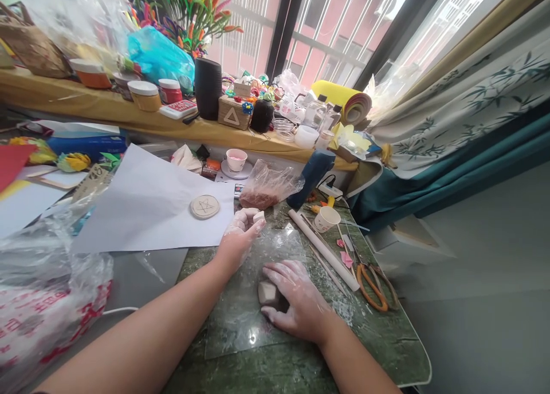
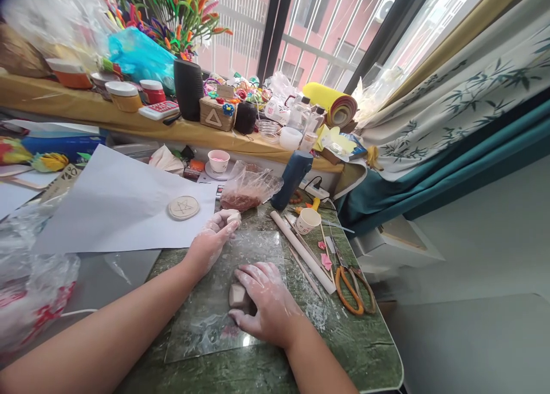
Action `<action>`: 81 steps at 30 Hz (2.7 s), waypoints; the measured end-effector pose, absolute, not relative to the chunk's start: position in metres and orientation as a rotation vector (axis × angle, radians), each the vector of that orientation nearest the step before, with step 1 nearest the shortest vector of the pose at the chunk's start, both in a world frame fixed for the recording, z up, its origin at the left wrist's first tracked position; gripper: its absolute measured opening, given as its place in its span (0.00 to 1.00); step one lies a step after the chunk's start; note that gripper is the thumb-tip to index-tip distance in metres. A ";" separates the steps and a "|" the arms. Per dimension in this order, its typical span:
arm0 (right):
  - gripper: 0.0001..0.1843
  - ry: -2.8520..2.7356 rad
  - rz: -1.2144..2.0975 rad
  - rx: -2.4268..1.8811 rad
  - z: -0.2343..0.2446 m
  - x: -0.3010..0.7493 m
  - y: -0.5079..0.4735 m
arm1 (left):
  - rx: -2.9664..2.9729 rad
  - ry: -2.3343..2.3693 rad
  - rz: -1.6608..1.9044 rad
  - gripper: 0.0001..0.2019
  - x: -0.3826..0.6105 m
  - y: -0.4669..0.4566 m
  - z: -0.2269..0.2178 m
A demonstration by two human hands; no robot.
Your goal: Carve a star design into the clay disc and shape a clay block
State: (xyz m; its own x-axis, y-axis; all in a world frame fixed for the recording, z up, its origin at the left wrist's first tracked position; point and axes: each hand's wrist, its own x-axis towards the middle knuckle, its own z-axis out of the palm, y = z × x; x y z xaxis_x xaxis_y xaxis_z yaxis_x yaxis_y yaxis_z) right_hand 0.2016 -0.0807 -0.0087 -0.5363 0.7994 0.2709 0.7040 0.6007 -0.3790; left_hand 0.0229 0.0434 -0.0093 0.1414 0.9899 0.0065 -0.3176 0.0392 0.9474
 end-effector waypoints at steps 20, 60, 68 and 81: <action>0.25 -1.976 0.207 -1.276 -0.032 0.208 -0.083 | 0.994 0.870 1.228 0.20 0.024 0.044 -0.010; 0.17 -2.009 0.292 -1.551 -0.020 0.188 -0.065 | 1.015 0.883 1.221 0.19 0.024 0.043 -0.007; 0.11 -1.795 0.189 -1.344 -0.005 0.193 -0.072 | 1.023 0.883 1.217 0.19 0.025 0.042 -0.008; 0.17 -1.993 0.319 -1.444 -0.026 0.186 -0.070 | 1.028 0.883 1.225 0.17 0.024 0.044 -0.012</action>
